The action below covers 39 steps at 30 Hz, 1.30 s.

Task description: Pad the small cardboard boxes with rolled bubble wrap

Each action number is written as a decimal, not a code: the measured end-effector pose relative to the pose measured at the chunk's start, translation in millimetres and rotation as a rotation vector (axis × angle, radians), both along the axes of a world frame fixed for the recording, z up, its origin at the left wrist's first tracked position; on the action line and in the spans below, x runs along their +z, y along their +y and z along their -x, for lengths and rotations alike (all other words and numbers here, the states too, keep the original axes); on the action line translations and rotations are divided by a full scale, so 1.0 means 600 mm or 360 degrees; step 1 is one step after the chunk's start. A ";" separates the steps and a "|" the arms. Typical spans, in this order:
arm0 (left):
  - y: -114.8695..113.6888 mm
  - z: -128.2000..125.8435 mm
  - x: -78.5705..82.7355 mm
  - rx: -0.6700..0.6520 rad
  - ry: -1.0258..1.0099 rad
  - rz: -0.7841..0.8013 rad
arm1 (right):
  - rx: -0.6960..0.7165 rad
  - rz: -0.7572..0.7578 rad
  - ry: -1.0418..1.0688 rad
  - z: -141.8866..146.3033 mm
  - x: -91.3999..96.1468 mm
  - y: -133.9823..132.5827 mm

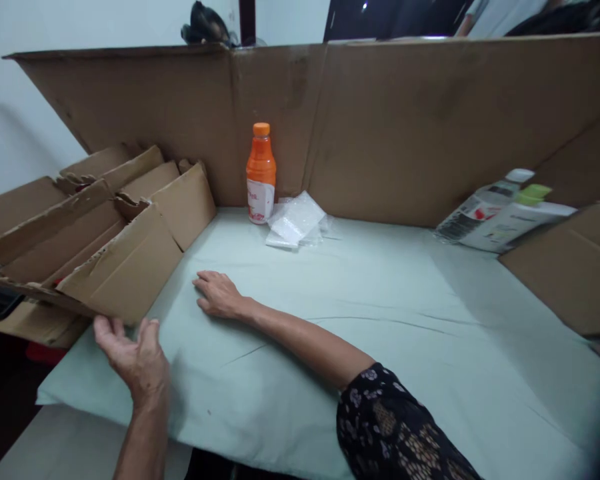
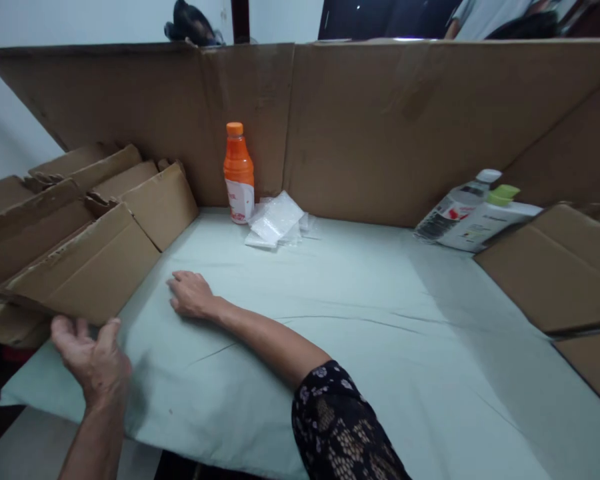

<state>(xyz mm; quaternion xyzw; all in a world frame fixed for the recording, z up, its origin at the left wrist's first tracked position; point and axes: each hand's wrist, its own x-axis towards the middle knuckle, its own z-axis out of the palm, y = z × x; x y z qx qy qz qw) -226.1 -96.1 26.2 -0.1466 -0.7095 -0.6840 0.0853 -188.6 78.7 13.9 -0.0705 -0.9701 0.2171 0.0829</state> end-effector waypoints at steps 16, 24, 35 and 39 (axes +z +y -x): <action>0.200 -0.083 0.019 -0.0934 0.0573 0.1149 | -0.0068 0.0017 0.0065 -0.457 -0.010 0.028; 0.424 0.117 0.089 -0.0681 0.0603 0.1373 | -0.0223 0.0103 0.0236 -0.496 -0.020 0.036; 0.503 0.258 0.049 -0.0482 0.0510 0.1295 | -0.0250 0.0145 0.0079 -0.497 -0.022 0.044; 0.486 0.223 0.027 -0.0580 0.0502 0.1266 | -0.0273 0.0139 0.0112 -0.495 -0.025 0.041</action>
